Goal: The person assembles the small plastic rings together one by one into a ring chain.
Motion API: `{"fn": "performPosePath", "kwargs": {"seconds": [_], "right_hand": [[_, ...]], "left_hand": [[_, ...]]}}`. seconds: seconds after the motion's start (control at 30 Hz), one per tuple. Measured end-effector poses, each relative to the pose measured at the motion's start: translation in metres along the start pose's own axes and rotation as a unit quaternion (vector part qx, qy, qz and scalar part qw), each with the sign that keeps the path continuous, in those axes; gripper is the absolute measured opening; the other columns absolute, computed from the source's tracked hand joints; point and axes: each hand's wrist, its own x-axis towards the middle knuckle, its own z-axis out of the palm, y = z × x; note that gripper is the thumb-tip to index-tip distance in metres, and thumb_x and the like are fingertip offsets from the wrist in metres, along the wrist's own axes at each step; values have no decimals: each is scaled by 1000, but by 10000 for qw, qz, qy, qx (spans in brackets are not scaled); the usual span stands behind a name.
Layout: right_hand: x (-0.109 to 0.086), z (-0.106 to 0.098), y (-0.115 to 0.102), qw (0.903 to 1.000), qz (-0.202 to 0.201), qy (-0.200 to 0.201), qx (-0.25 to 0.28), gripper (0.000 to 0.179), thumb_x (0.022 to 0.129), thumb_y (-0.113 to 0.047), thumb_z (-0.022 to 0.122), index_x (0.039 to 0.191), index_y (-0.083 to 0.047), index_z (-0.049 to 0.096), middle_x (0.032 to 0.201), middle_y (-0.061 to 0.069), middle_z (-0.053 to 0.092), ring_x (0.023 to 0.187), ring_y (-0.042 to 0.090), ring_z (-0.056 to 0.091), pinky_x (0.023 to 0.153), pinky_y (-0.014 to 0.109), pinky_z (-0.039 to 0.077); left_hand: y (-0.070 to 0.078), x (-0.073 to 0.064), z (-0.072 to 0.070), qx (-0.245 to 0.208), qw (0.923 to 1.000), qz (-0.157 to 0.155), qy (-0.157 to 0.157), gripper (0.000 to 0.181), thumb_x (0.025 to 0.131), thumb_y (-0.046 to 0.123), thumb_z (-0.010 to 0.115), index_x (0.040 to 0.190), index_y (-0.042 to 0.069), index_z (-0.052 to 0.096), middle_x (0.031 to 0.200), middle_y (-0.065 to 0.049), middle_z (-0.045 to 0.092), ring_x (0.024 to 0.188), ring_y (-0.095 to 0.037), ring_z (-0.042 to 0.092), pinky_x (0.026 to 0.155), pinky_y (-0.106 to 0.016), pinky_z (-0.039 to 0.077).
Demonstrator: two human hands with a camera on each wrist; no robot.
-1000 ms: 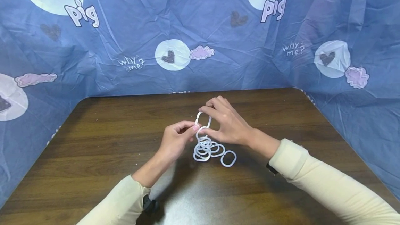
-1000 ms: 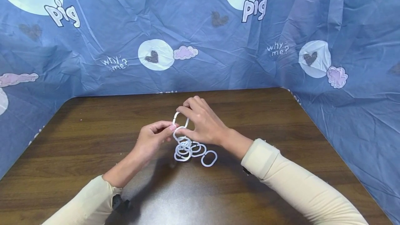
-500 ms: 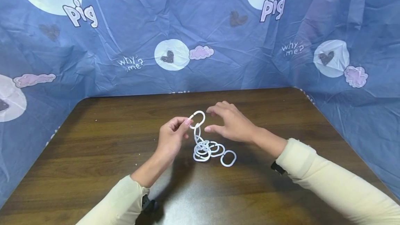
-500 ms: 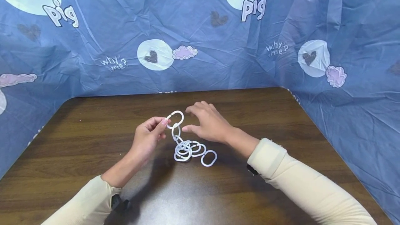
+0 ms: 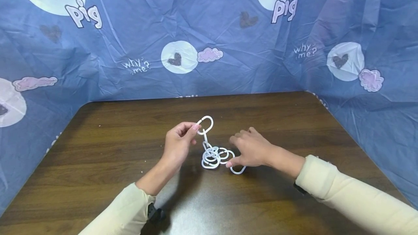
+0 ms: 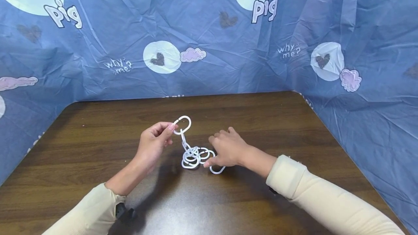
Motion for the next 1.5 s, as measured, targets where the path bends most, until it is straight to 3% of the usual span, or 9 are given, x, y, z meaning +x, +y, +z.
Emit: {"fn": "performPosePath", "kwargs": {"seconds": [0.37, 0.6, 0.8, 0.93, 1.03, 1.13, 1.27, 1.33, 1.5], "right_hand": [[-13, 17, -4, 9978, 318, -585, 18, 89, 70, -67, 71, 123, 2, 57, 116, 17, 62, 111, 34, 55, 102, 59, 32], [-18, 31, -4, 9990, 252, -306, 188, 64, 77, -56, 72, 107, -2, 57, 99, 11, 61, 96, 30, 56, 84, 49, 42], [-19, 36, -3, 9980, 324, -99, 526, 51, 76, -51, 75, 90, -7, 55, 83, 2, 53, 82, 23, 51, 71, 40, 39], [-18, 37, -2, 9972, 407, -161, 609, 49, 76, -52, 75, 90, -9, 55, 83, 0, 51, 82, 21, 49, 74, 40, 40], [-17, 36, -1, 9979, 368, -128, 522, 50, 76, -55, 73, 90, -11, 55, 85, 0, 52, 86, 22, 52, 85, 47, 42], [-17, 34, 2, 9983, 314, 32, 486, 49, 74, -56, 73, 86, -12, 54, 80, -3, 52, 82, 20, 53, 91, 53, 41], [-15, 28, 7, 9977, 241, 371, 508, 47, 70, -54, 75, 82, -13, 54, 73, -6, 49, 71, 14, 48, 76, 40, 43], [-13, 24, 11, 9964, 210, 568, 595, 46, 70, -51, 76, 85, -12, 57, 76, -5, 52, 71, 13, 47, 69, 35, 40], [-8, 6, 18, 9876, 136, 1112, 1100, 40, 70, -38, 76, 93, -9, 61, 85, -1, 56, 77, 14, 51, 69, 33, 44]], "left_hand": [[-2, 0, 1, 82, 10000, -48, 3, 16, 92, 12, 64, 99, -1, 68, 86, 0, 67, 65, -15, 56, 62, -22, 48], [-2, -1, 1, 46, 10000, 43, -8, 17, 92, 10, 64, 99, -5, 68, 85, 1, 67, 63, -10, 55, 61, -20, 48], [-1, -1, 1, 58, 10000, 14, -27, 17, 92, 10, 64, 99, -5, 68, 86, 0, 67, 65, -11, 56, 62, -20, 48], [-1, -1, 2, 77, 10000, 21, -19, 17, 92, 11, 65, 98, -4, 68, 86, -3, 66, 65, -13, 56, 62, -21, 48], [-1, -1, 2, 103, 9999, 34, -6, 17, 92, 12, 65, 98, -4, 68, 85, -4, 65, 63, -11, 55, 62, -21, 48], [-1, -1, 3, 122, 9999, 38, 9, 17, 91, 12, 65, 98, -3, 69, 85, -4, 66, 63, -11, 54, 62, -21, 47], [-1, -1, 3, 126, 9999, 20, 13, 17, 91, 12, 66, 97, -4, 68, 85, -4, 65, 65, -14, 56, 61, -20, 47], [-1, -1, 3, 135, 9999, -1, 10, 17, 91, 13, 66, 97, -4, 68, 84, -4, 65, 65, -14, 56, 61, -21, 47], [-2, -1, 4, 147, 9999, -47, -32, 17, 91, 13, 66, 97, -4, 68, 83, -3, 64, 64, -14, 55, 62, -21, 47]]}}
